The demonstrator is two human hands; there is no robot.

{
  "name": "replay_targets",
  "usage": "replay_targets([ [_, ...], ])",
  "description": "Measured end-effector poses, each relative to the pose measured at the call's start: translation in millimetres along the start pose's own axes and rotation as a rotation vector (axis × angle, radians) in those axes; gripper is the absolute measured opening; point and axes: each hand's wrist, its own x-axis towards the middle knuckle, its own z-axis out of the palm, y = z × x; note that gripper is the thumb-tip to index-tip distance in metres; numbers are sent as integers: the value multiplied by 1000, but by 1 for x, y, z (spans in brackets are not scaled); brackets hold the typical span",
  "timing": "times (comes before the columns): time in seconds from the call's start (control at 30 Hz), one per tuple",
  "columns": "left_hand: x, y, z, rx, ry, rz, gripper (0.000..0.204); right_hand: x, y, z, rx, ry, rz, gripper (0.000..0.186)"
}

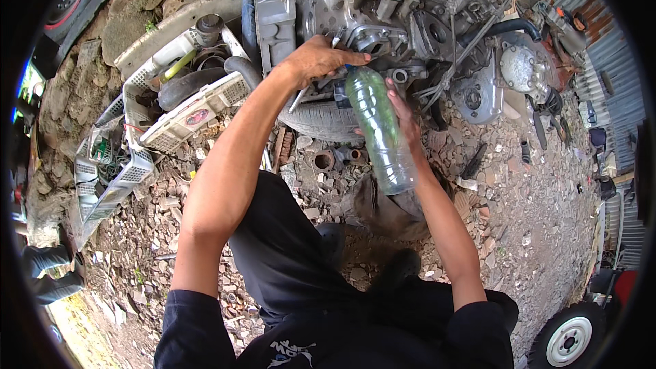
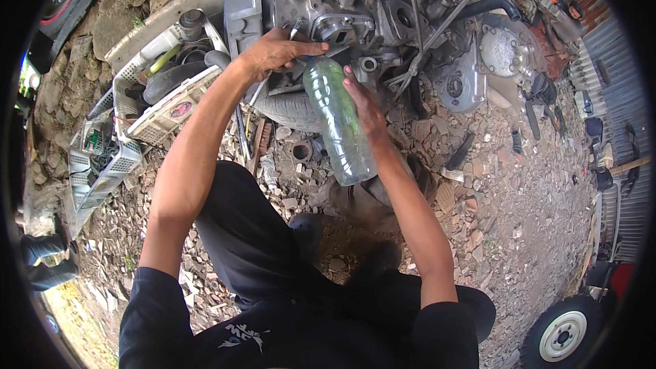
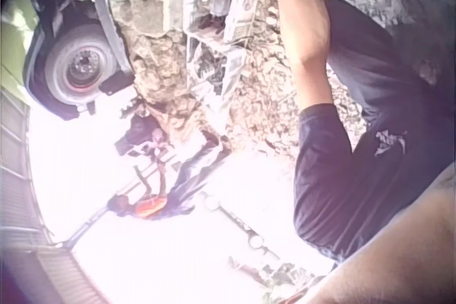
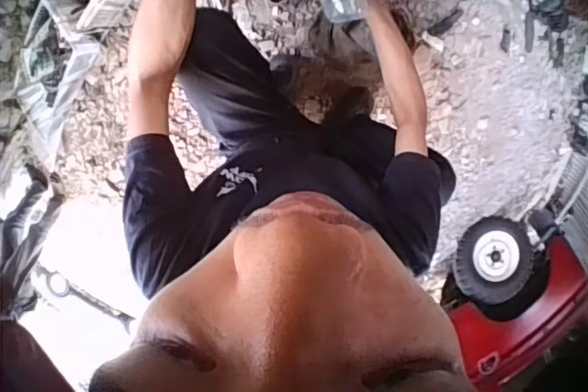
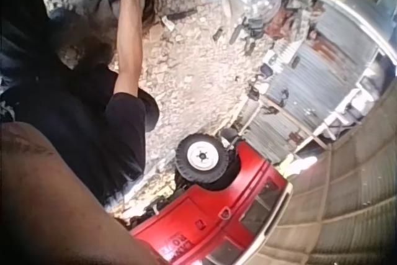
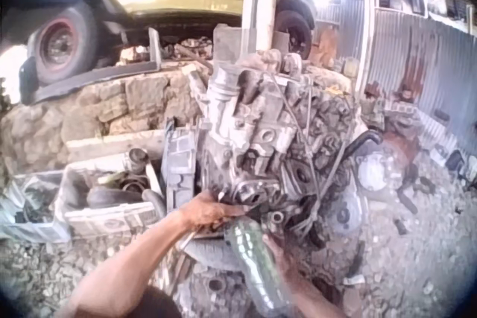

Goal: The person marks points on an engine block with a marker, pours green liquid from a plastic bottle onto the parts, uses a wrench to turn a bolt, and wipes the surfaces with a cloth.

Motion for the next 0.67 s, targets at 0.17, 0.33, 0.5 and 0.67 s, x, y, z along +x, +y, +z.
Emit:
replay_targets([
  [0.17, -18, 2, 0, 209, -50, 168, 69, -27, -4, 8, 71, -114, 268, 68],
  [0.33, -19, -9, 39, 517, -39, 282, 58, -56, 32, 8, 503, -296, 583, 93],
  [0.5, -9, -14, 69, 533, -46, 205, 43, -61, 29, 25, 37, -225, 349, 111],
  [0.67, 4, -10, 81, 523, -193, 55, 36, -59, 31, 34, 129, -260, 627, 94],
])
